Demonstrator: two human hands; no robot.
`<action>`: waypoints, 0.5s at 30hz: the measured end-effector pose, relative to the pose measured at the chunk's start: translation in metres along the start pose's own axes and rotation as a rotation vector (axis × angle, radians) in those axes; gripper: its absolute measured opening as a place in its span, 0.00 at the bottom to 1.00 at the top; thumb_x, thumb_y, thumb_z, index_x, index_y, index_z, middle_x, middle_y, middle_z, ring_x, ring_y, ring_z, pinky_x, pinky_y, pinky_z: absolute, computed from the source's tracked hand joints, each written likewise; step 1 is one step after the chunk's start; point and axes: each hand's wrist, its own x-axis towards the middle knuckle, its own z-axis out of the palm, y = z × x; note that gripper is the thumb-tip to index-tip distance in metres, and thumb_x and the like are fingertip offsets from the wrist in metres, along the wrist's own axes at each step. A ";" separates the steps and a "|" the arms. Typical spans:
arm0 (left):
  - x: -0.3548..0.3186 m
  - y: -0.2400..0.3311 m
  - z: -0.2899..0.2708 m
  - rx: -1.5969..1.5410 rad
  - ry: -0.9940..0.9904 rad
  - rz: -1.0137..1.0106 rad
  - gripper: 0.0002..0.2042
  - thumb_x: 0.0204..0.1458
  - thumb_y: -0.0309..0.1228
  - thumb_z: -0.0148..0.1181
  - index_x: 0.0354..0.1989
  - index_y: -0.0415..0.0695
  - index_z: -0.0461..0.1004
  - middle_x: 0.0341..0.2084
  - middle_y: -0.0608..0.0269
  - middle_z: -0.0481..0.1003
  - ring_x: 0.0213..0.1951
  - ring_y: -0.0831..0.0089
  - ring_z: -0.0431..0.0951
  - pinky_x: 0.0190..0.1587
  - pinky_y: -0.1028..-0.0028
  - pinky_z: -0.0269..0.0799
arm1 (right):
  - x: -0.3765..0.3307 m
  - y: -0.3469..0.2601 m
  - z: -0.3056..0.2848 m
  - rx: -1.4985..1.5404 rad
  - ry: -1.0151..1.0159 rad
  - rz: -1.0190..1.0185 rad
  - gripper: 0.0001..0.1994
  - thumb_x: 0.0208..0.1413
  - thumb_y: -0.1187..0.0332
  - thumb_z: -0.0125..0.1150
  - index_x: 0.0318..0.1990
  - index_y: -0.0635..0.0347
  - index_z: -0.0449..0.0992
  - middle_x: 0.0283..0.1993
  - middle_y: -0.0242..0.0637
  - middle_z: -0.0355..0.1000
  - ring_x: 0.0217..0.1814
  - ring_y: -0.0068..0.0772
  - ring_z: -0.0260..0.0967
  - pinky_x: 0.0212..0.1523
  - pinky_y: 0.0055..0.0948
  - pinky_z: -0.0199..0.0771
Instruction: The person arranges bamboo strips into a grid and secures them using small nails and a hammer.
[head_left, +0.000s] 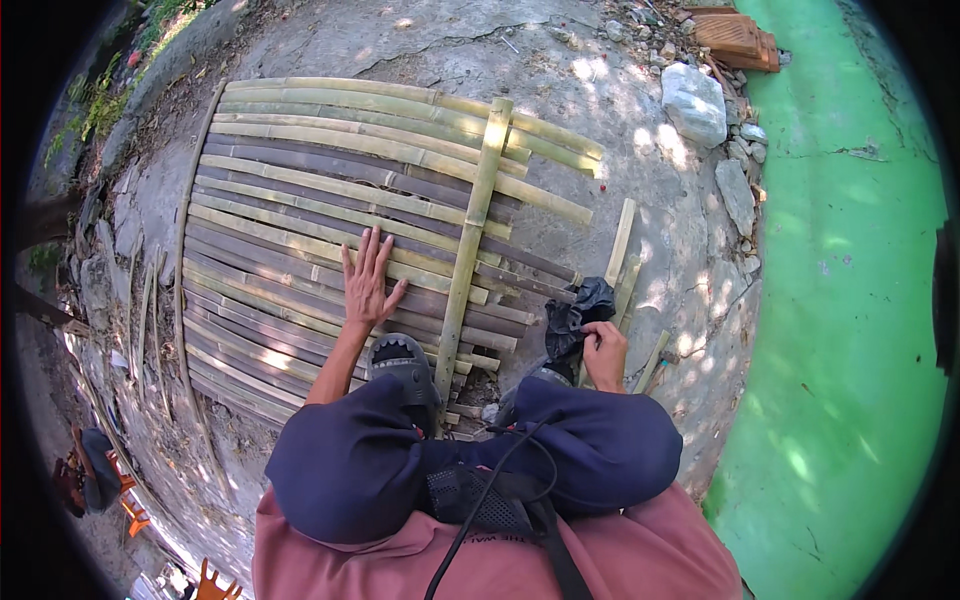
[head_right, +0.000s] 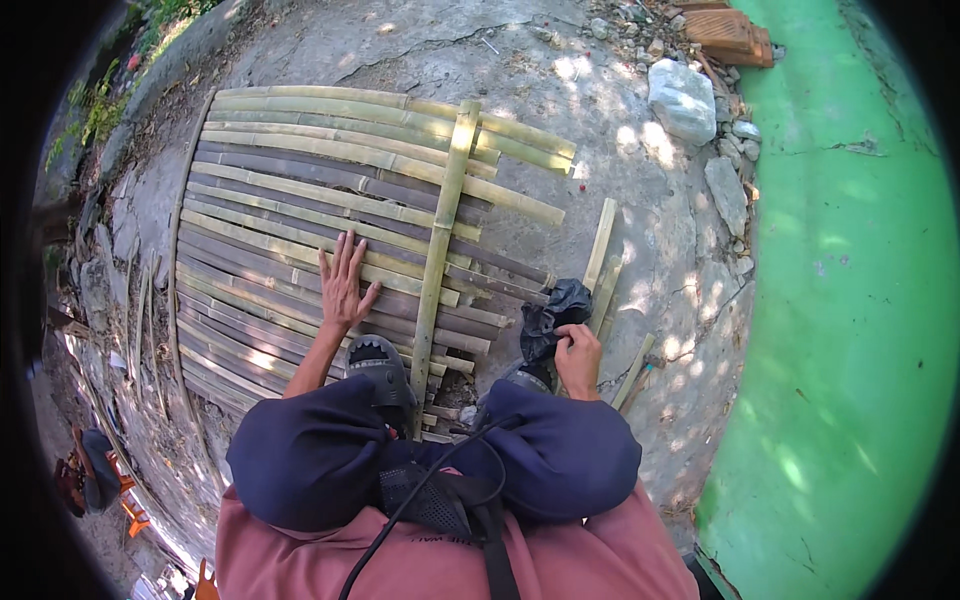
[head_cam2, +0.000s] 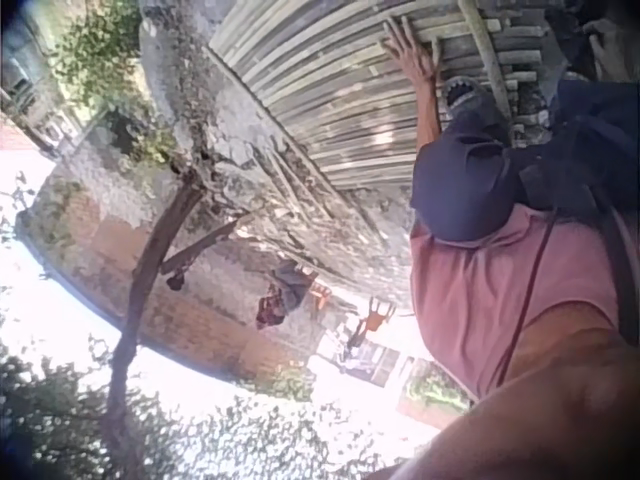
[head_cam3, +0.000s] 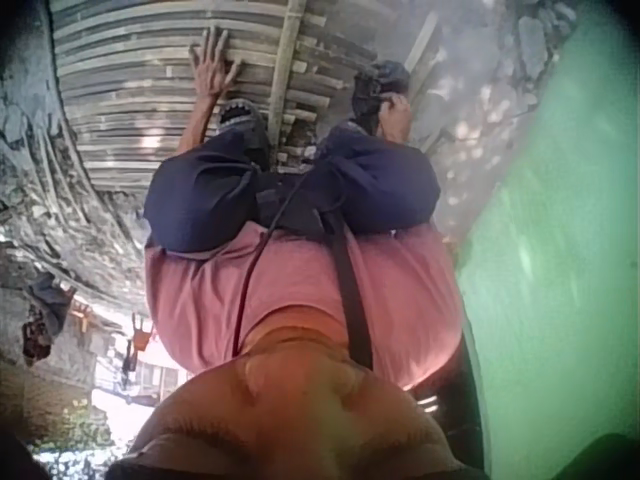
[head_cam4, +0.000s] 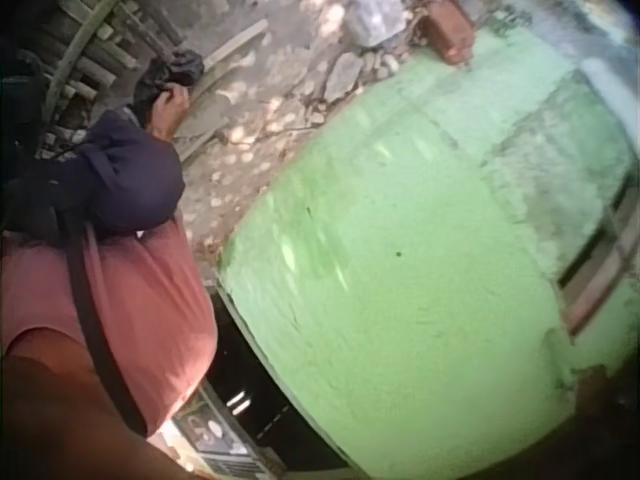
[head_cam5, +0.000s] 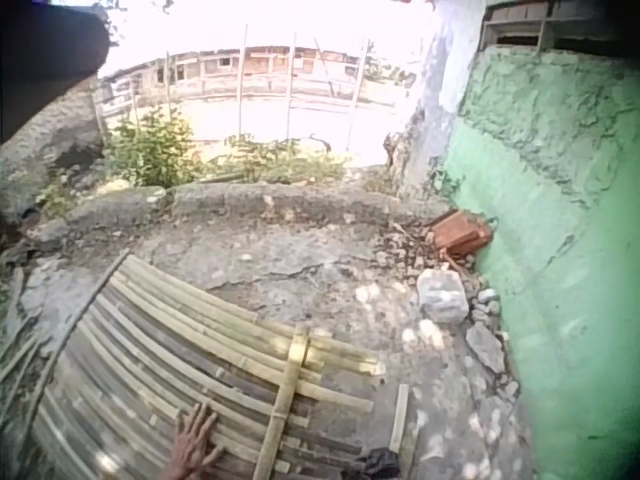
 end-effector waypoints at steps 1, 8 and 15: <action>0.002 0.005 0.005 -0.007 -0.007 0.004 0.42 0.63 0.55 0.55 0.82 0.49 0.52 0.84 0.52 0.47 0.84 0.53 0.43 0.81 0.41 0.25 | -0.005 0.015 0.003 -0.018 0.018 0.016 0.09 0.57 0.80 0.60 0.44 0.66 0.83 0.38 0.50 0.81 0.40 0.52 0.81 0.42 0.43 0.79; -0.003 0.002 -0.002 0.011 -0.016 -0.042 0.37 0.67 0.48 0.53 0.82 0.48 0.53 0.83 0.52 0.47 0.84 0.54 0.41 0.81 0.40 0.23 | 0.014 0.014 0.039 -0.064 0.103 0.216 0.10 0.63 0.68 0.61 0.42 0.66 0.82 0.24 0.51 0.75 0.30 0.57 0.79 0.36 0.48 0.78; -0.020 0.057 -0.006 -0.276 0.041 0.121 0.22 0.60 0.34 0.67 0.63 0.49 0.74 0.63 0.54 0.72 0.66 0.52 0.69 0.73 0.48 0.57 | 0.034 0.033 0.055 -0.246 0.147 -0.029 0.05 0.50 0.76 0.67 0.30 0.71 0.79 0.31 0.61 0.77 0.38 0.69 0.76 0.41 0.58 0.74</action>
